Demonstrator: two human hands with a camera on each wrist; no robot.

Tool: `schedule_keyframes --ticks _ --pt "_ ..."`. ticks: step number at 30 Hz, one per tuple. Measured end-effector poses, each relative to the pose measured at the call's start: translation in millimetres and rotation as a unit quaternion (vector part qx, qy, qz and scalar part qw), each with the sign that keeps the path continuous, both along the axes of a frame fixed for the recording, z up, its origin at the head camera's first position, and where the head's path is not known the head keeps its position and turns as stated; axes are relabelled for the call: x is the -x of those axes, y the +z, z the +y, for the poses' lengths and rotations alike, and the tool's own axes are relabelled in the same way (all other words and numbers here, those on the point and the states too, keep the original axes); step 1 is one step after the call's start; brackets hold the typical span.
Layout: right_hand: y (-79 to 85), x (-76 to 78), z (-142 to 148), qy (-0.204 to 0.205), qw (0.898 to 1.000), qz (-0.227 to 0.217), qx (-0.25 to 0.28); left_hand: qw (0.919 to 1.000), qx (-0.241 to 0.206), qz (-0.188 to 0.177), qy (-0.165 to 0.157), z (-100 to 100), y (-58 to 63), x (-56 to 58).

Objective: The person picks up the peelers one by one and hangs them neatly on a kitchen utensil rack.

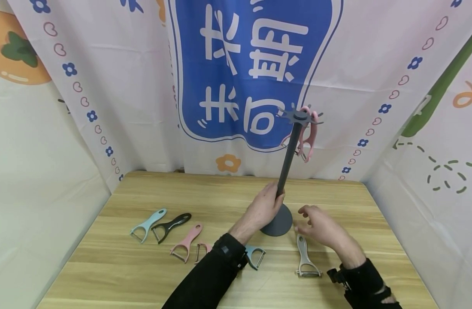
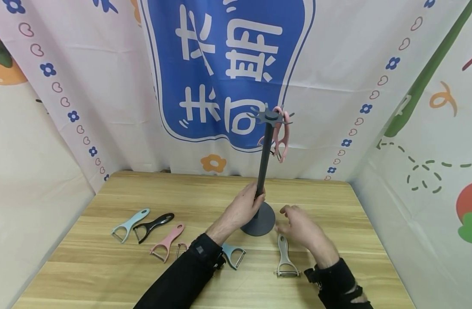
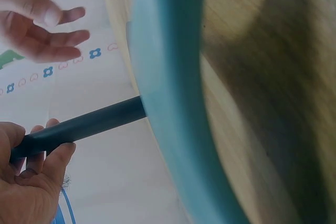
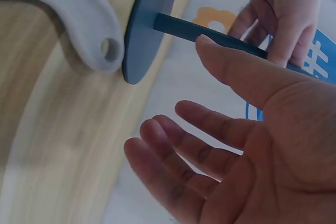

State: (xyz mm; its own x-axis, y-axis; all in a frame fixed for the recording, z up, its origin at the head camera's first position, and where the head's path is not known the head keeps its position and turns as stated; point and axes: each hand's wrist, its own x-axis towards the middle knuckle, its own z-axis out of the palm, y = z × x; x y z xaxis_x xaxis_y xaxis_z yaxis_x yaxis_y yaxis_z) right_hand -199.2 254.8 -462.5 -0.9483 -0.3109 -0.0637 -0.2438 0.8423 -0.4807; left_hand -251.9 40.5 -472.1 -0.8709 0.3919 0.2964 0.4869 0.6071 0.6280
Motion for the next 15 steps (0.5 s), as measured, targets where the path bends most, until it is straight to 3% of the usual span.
schedule_keyframes --ticks 15 --pt "-12.0 -15.4 -7.8 -0.018 0.996 -0.027 -0.083 1.0 -0.005 0.003 -0.002 -0.1 -1.6 0.8"
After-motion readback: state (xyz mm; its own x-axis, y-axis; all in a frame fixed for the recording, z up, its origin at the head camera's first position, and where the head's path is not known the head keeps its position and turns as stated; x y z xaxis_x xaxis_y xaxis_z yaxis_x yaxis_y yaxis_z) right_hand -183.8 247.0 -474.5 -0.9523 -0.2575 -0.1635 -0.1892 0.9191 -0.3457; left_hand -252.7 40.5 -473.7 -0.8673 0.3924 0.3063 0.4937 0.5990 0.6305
